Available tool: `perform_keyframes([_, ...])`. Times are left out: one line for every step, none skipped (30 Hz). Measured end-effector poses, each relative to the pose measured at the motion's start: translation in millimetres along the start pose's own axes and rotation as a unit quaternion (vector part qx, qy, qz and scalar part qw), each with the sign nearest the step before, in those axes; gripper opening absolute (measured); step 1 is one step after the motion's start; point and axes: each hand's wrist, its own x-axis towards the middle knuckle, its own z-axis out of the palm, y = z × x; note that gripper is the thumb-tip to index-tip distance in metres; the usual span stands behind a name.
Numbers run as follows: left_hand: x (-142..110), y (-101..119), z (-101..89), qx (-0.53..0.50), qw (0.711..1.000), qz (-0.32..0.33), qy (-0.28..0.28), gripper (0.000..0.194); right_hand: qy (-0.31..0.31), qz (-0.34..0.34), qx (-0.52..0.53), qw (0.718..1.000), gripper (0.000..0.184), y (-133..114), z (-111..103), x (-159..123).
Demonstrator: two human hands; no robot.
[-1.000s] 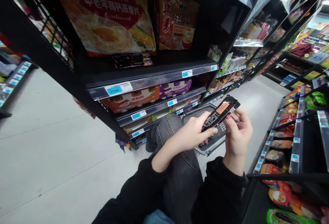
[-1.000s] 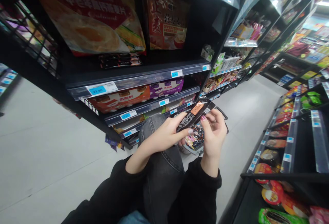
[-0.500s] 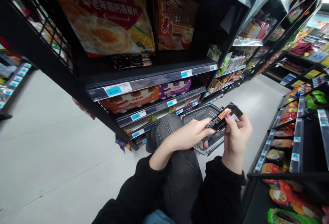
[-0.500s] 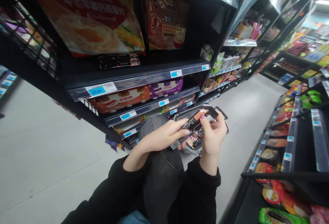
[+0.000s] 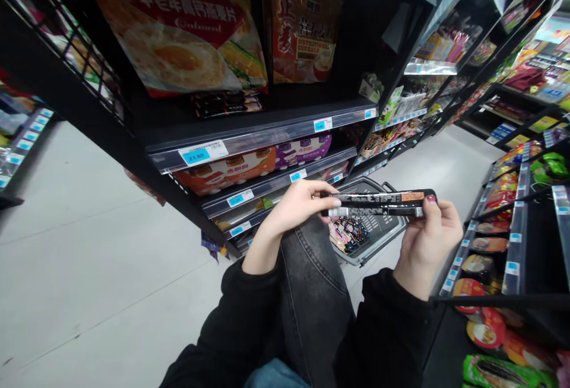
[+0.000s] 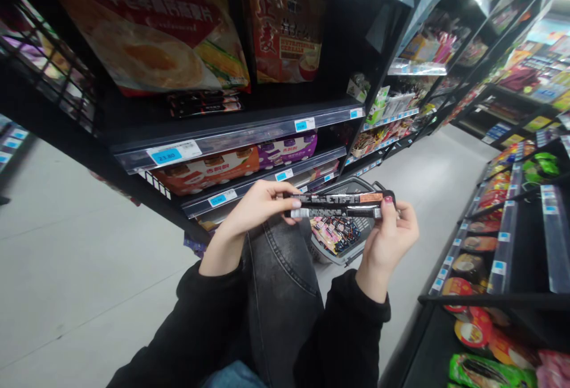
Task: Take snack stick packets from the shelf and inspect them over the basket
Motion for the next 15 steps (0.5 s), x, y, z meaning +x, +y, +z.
perform_keyframes([2.1, -3.0, -0.2, -0.014, 0.999, 0.008, 0.046, 0.023, -0.019, 0.014, -0.009, 1.000, 0.024, 0.7, -3.0, 1.2])
perform_keyframes([4.1, -5.7, -0.3, -0.026, 0.996, 0.018, 0.078, 0.024, -0.040, 0.030, -0.020, 0.999, 0.025, 1.3, -6.3, 2.6])
perform_keyframes([5.9, -7.9, -0.3, -0.037, 0.994, 0.028, 0.097, 0.024, -0.062, 0.047, -0.032, 0.996, 0.026, 1.9, -9.9, 4.1])
perform_keyframes([7.5, -9.7, -0.2, -0.049, 0.992, 0.037, 0.107, 0.024, -0.081, 0.064, -0.042, 0.994, 0.027, 2.5, -13.3, 5.8])
perform_keyframes([8.8, -11.1, -0.2, -0.057, 0.991, 0.043, 0.113, 0.024, -0.094, 0.079, -0.049, 0.991, 0.028, 2.9, -16.4, 7.5])
perform_keyframes([10.1, -12.4, -0.2, -0.060, 0.990, 0.046, 0.116, 0.025, -0.101, 0.093, -0.052, 0.989, 0.029, 3.4, -18.9, 9.1])
perform_keyframes([11.3, -13.6, -0.2, -0.054, 0.991, 0.046, 0.117, 0.025, -0.102, 0.109, -0.053, 0.987, 0.030, 4.0, -20.7, 10.7])
perform_keyframes([12.5, -15.2, -0.3, -0.038, 0.991, 0.047, 0.117, 0.027, -0.101, 0.127, -0.053, 0.985, 0.031, 5.0, -21.8, 12.1])
perform_keyframes([13.9, -17.2, -0.6, -0.011, 0.992, 0.050, 0.117, 0.027, -0.097, 0.146, -0.057, 0.983, 0.033, 6.8, -22.7, 13.5])
perform_keyframes([15.2, -19.7, -1.1, 0.025, 0.991, 0.055, 0.121, 0.028, -0.093, 0.163, -0.066, 0.980, 0.035, 9.8, -23.6, 15.0])
perform_keyframes([16.3, -22.5, -2.2, 0.063, 0.988, 0.057, 0.131, 0.029, -0.088, 0.175, -0.080, 0.977, 0.038, 14.5, -24.8, 16.7])
perform_keyframes([17.1, -25.5, -4.1, 0.098, 0.983, 0.057, 0.147, 0.031, -0.085, 0.185, -0.102, 0.974, 0.040, 20.9, -26.8, 18.7])
perform_keyframes([17.3, -28.2, -7.0, 0.128, 0.976, 0.053, 0.166, 0.032, -0.087, 0.192, -0.138, 0.968, 0.043, 29.3, -29.7, 20.9])
perform_keyframes([16.9, -30.1, -11.5, 0.151, 0.970, 0.044, 0.185, 0.033, -0.092, 0.197, -0.182, 0.959, 0.044, 39.6, -33.4, 23.4])
perform_keyframes([16.0, -30.8, -17.7, 0.169, 0.964, 0.036, 0.203, 0.033, -0.104, 0.203, -0.236, 0.945, 0.046, 51.6, -37.7, 25.8])
